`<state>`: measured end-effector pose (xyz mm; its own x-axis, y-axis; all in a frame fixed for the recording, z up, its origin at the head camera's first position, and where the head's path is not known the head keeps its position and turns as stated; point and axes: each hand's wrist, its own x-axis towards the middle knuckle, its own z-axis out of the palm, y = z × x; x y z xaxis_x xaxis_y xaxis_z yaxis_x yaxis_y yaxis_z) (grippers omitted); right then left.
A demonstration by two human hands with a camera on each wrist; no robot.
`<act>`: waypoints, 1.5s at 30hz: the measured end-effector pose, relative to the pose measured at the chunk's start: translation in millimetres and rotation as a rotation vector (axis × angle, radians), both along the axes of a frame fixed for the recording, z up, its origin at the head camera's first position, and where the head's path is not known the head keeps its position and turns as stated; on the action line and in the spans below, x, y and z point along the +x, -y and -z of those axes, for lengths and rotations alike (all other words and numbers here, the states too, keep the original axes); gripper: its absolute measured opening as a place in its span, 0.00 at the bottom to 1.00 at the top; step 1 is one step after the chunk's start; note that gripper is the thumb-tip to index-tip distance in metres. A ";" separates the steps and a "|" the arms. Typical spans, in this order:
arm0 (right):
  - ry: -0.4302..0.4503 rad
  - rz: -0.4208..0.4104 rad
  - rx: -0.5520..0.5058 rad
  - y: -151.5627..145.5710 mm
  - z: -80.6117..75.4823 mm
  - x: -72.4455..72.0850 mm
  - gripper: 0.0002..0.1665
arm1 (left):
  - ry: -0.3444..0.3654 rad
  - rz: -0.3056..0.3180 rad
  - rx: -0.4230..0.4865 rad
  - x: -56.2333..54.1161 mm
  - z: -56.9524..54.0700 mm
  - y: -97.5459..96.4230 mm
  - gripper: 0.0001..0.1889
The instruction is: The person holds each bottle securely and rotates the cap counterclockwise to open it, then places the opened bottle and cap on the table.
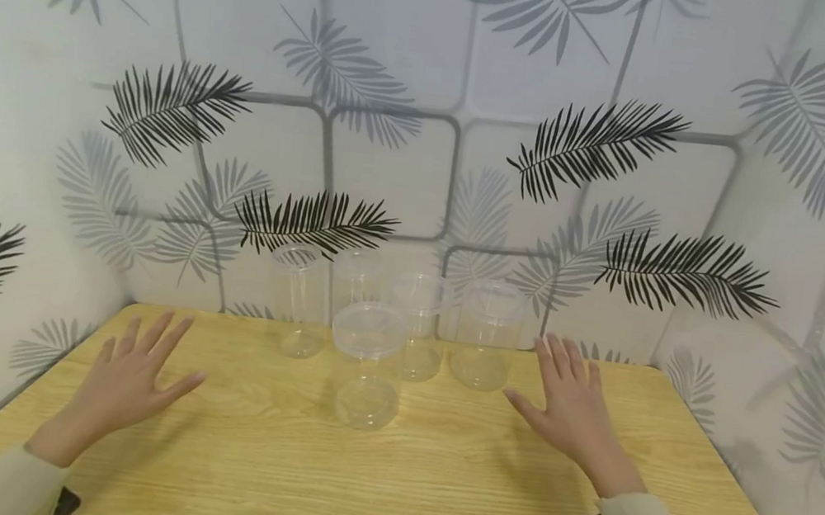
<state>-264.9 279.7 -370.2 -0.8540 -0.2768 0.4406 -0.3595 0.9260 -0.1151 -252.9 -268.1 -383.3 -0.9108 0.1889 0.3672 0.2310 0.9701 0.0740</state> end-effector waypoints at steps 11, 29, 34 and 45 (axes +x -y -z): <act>-0.125 -0.078 -0.017 25.6 -15.8 -5.1 0.47 | -0.088 0.064 0.000 -4.5 -8.3 -24.8 0.43; -0.137 -0.211 -0.047 73.5 -12.4 -11.4 0.46 | -0.131 0.203 0.063 -15.4 -0.4 -71.9 0.43; -0.134 -0.239 -0.053 86.8 -10.5 -12.8 0.46 | -0.111 0.236 0.087 -16.9 3.9 -88.1 0.43; -0.066 -0.266 -0.126 112.8 -10.5 -17.6 0.47 | -0.083 0.291 0.146 -23.2 5.3 -119.4 0.44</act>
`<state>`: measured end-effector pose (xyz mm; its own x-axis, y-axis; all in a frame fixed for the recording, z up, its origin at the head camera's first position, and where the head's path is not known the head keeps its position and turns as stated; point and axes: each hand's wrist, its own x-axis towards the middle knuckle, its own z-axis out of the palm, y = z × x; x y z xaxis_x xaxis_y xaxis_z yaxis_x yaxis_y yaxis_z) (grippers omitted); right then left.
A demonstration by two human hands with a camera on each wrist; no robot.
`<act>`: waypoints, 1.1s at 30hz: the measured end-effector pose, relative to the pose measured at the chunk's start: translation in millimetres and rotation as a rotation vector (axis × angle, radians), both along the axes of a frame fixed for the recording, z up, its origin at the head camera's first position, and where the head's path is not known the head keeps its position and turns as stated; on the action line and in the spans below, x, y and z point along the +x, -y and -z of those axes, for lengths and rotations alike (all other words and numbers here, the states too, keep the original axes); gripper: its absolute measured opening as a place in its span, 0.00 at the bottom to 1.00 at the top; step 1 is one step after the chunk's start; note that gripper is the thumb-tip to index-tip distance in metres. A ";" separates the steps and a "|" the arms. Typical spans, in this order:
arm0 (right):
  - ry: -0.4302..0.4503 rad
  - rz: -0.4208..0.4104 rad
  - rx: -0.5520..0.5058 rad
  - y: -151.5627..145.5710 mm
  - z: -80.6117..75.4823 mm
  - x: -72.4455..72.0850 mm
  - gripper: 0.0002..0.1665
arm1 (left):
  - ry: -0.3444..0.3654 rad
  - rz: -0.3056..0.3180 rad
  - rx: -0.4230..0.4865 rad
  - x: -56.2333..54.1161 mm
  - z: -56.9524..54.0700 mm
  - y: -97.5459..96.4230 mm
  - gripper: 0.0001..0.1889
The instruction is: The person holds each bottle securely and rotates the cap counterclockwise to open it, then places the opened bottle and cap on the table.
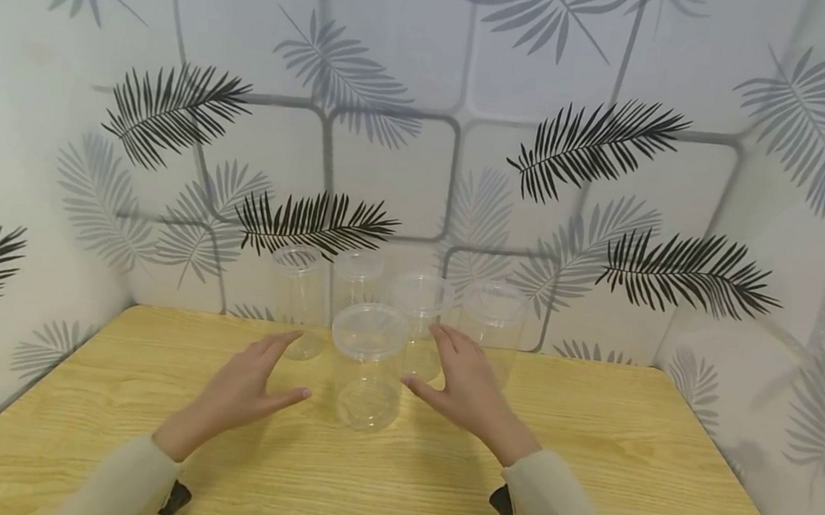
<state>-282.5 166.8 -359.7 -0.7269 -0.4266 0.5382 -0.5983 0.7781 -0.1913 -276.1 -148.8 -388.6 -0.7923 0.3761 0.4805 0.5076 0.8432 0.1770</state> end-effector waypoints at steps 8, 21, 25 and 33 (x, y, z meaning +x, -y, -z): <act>0.103 -0.025 -0.085 14.4 -1.1 -7.5 0.48 | 0.121 0.020 0.114 -6.5 -0.7 -17.1 0.45; 0.300 -0.069 -0.262 33.4 -4.2 -20.6 0.52 | 0.347 0.119 0.374 -21.2 -4.4 -43.0 0.48; 0.317 -0.081 -0.297 36.8 -4.3 -24.8 0.51 | 0.385 0.166 0.430 -27.5 -2.7 -48.1 0.49; 0.337 -0.116 -0.355 44.3 -4.1 -28.0 0.51 | 0.477 0.218 0.514 -34.7 3.6 -53.5 0.52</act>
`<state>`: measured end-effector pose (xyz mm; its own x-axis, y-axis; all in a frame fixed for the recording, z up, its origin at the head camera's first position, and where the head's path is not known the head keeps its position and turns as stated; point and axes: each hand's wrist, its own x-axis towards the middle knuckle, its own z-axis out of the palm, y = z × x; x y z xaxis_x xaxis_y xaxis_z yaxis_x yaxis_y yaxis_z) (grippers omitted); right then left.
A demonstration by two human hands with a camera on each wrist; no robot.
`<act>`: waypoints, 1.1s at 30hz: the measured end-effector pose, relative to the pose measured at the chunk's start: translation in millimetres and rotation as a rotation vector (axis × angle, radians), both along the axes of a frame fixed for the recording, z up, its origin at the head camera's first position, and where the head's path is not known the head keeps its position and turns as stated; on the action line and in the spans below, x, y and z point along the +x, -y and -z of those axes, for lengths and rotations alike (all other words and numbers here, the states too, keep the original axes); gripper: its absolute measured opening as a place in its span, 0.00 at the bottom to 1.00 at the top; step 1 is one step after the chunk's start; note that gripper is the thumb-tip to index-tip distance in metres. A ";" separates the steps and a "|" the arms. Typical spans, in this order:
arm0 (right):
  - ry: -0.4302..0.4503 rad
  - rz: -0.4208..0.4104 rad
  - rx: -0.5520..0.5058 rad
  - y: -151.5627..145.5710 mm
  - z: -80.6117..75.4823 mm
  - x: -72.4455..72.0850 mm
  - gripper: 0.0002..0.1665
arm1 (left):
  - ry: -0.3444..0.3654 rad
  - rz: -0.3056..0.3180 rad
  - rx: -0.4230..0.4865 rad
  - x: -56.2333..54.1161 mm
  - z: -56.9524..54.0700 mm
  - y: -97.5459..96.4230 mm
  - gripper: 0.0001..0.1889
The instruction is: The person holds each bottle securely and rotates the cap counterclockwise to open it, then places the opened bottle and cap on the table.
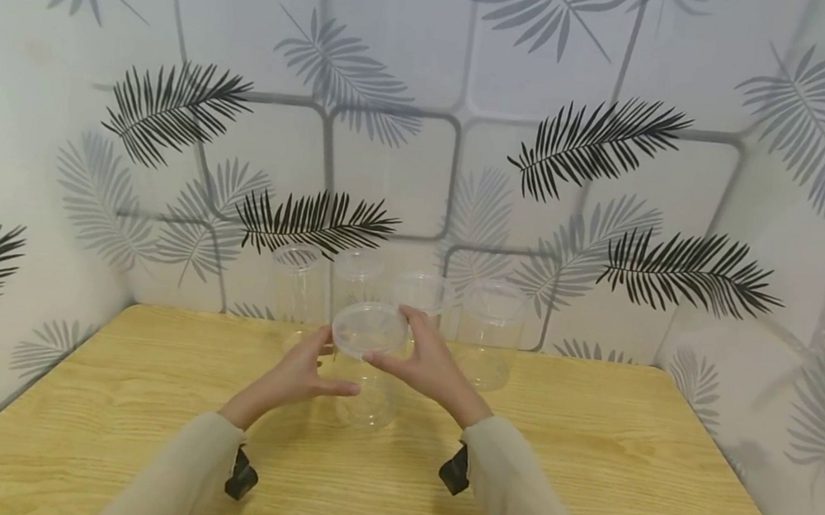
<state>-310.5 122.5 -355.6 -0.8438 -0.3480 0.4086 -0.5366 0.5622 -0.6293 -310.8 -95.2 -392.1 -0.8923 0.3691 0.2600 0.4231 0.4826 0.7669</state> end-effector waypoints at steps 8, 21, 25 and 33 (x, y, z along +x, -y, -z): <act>0.012 0.002 -0.019 3.7 1.9 -1.6 0.50 | 0.035 0.021 0.040 -0.3 2.8 -4.2 0.52; 0.020 -0.009 -0.052 3.9 1.2 0.0 0.50 | 0.081 0.032 0.046 -1.2 3.3 -2.4 0.52; 0.000 -0.021 -0.063 4.3 -2.3 2.1 0.49 | 0.082 0.045 0.060 -0.6 2.1 -1.8 0.53; -0.033 -0.027 -0.061 5.3 -10.6 8.8 0.48 | 0.067 0.075 0.105 3.4 -3.8 0.2 0.52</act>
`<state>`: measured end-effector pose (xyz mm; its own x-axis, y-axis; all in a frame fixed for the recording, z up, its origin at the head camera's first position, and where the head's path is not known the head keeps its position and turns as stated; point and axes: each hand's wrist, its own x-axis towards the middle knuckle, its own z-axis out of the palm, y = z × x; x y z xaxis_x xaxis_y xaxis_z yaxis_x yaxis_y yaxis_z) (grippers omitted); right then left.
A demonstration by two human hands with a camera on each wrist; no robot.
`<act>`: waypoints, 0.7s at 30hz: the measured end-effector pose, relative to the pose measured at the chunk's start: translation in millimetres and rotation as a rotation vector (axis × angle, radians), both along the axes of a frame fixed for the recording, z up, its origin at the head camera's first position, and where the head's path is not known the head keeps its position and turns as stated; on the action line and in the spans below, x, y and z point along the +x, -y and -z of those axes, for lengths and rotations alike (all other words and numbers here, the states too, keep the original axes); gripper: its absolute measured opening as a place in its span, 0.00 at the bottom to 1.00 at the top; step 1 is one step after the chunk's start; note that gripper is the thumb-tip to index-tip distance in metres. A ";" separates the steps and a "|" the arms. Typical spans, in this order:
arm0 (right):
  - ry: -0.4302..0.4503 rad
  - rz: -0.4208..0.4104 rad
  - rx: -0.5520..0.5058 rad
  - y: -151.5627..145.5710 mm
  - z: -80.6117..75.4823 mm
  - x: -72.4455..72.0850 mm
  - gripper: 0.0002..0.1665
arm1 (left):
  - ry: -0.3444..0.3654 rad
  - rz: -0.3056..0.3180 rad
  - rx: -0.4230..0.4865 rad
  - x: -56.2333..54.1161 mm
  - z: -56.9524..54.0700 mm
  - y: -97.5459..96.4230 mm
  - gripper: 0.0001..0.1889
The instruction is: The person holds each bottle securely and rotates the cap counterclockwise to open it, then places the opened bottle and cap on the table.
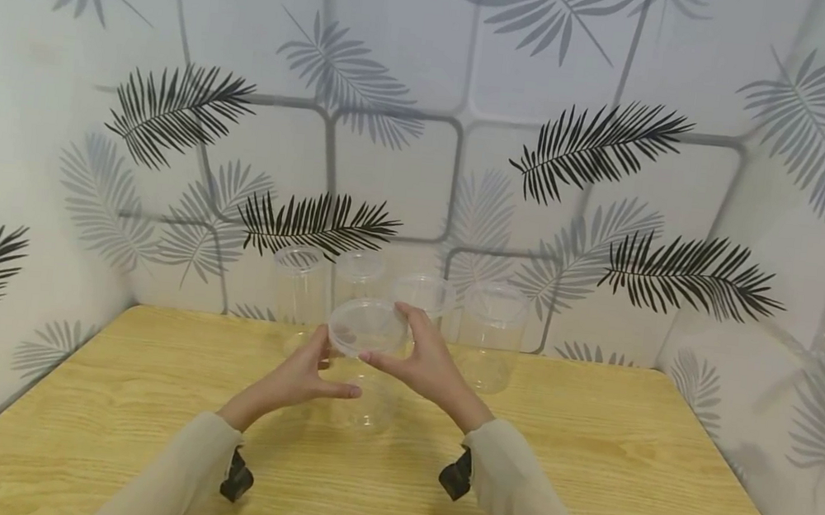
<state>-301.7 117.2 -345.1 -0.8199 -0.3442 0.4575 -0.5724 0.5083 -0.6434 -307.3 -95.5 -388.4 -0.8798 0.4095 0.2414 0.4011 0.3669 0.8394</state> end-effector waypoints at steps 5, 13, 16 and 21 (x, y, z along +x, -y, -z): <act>-0.004 -0.002 -0.002 0.8 -4.6 5.2 0.48 | -0.007 0.028 0.023 2.7 -3.1 1.8 0.52; -0.004 0.003 -0.015 2.8 -8.8 11.1 0.49 | -0.021 0.061 0.041 5.9 -6.8 4.2 0.52; 0.002 0.003 -0.015 3.2 -10.6 13.2 0.49 | -0.031 0.069 0.043 6.4 -7.7 4.9 0.52; 0.035 -0.007 -0.020 2.6 -11.6 12.7 0.50 | -0.015 0.081 0.067 12.1 -14.1 4.9 0.49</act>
